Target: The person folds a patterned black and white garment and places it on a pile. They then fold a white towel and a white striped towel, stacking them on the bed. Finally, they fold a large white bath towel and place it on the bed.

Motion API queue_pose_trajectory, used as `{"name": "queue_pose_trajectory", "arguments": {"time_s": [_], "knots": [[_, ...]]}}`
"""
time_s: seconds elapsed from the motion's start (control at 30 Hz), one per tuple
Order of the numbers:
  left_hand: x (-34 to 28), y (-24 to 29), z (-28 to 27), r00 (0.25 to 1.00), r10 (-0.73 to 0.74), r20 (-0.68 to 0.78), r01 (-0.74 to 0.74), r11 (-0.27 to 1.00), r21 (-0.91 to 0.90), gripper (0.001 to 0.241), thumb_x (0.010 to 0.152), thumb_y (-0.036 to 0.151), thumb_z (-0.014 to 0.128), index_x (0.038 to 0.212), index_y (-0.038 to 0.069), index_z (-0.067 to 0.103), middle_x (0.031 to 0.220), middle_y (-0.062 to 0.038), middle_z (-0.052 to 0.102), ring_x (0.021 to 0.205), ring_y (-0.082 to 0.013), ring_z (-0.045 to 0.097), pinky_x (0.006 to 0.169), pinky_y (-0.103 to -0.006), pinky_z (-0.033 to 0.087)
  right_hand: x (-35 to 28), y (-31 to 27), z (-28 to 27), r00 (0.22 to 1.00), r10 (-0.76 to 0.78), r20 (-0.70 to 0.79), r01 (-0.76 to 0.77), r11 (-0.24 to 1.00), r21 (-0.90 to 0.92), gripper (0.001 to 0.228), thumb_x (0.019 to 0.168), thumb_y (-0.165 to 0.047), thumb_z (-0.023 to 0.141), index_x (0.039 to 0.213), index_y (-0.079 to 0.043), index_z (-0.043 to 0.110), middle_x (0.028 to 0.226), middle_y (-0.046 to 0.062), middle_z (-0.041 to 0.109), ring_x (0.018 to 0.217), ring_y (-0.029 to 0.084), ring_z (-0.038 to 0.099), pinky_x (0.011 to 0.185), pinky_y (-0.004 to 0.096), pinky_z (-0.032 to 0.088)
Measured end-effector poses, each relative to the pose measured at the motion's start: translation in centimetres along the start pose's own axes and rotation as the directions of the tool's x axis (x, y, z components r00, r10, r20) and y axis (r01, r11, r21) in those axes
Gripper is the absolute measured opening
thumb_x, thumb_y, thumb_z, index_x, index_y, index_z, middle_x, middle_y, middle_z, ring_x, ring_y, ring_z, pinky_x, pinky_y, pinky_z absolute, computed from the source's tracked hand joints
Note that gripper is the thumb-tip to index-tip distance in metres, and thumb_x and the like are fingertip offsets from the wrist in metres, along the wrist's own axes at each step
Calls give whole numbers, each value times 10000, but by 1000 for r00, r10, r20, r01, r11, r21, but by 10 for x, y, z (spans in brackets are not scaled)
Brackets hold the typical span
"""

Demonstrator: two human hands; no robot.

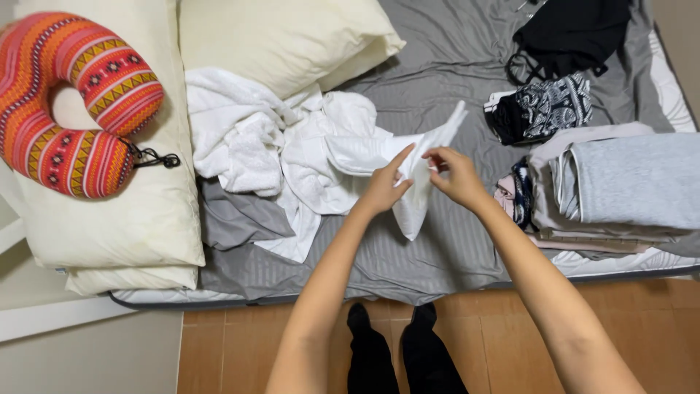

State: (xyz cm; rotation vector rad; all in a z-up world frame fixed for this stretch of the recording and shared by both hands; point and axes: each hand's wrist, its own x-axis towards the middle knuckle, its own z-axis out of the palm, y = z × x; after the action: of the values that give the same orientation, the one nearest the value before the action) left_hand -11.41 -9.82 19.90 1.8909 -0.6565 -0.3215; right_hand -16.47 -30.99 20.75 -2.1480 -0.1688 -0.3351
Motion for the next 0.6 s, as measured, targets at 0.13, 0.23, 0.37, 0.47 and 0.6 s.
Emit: {"name": "queue_pose_trajectory", "arguments": {"time_s": [0.13,0.23,0.37,0.47,0.6], "knots": [[50,-20,15,967,250,-44,-250,968,12,391,895,147,757,1275,84,686,918,-102,723,783,-196,660,753,-341,545,30,-46,-24,998,21,55,-28,992,124,411,803,44,707,1182,-15,560,966,73,648,884,175,674,777,293,575],[60,6,3,985,140,-100,-141,990,-9,260,880,196,767,1083,40,722,800,-75,684,715,-144,608,675,-303,524,30,-63,-37,998,-54,41,51,996,71,397,828,41,739,1149,-23,513,1060,98,641,944,167,693,820,280,599],[67,34,-3,980,51,-192,-69,994,-90,229,865,217,768,1000,34,741,742,-37,697,654,-93,599,607,-272,503,9,-87,-37,945,-287,-157,259,949,-179,216,844,-99,728,1016,-33,615,1228,184,557,1080,306,632,877,372,593],[71,39,-8,966,21,-259,-64,985,-158,213,862,201,755,980,23,743,749,-35,710,661,-88,619,609,-271,514,-13,-75,-25,948,-296,-119,214,868,-449,326,913,-362,694,1022,-57,728,1323,227,556,1171,406,586,924,486,532],[77,7,-32,874,99,-476,-111,994,3,214,862,221,768,935,20,753,750,-61,719,676,-125,660,652,-291,535,-35,-67,-33,924,307,229,-139,825,-547,862,819,-774,580,1107,22,742,1187,247,656,1074,443,644,904,520,530]]}}
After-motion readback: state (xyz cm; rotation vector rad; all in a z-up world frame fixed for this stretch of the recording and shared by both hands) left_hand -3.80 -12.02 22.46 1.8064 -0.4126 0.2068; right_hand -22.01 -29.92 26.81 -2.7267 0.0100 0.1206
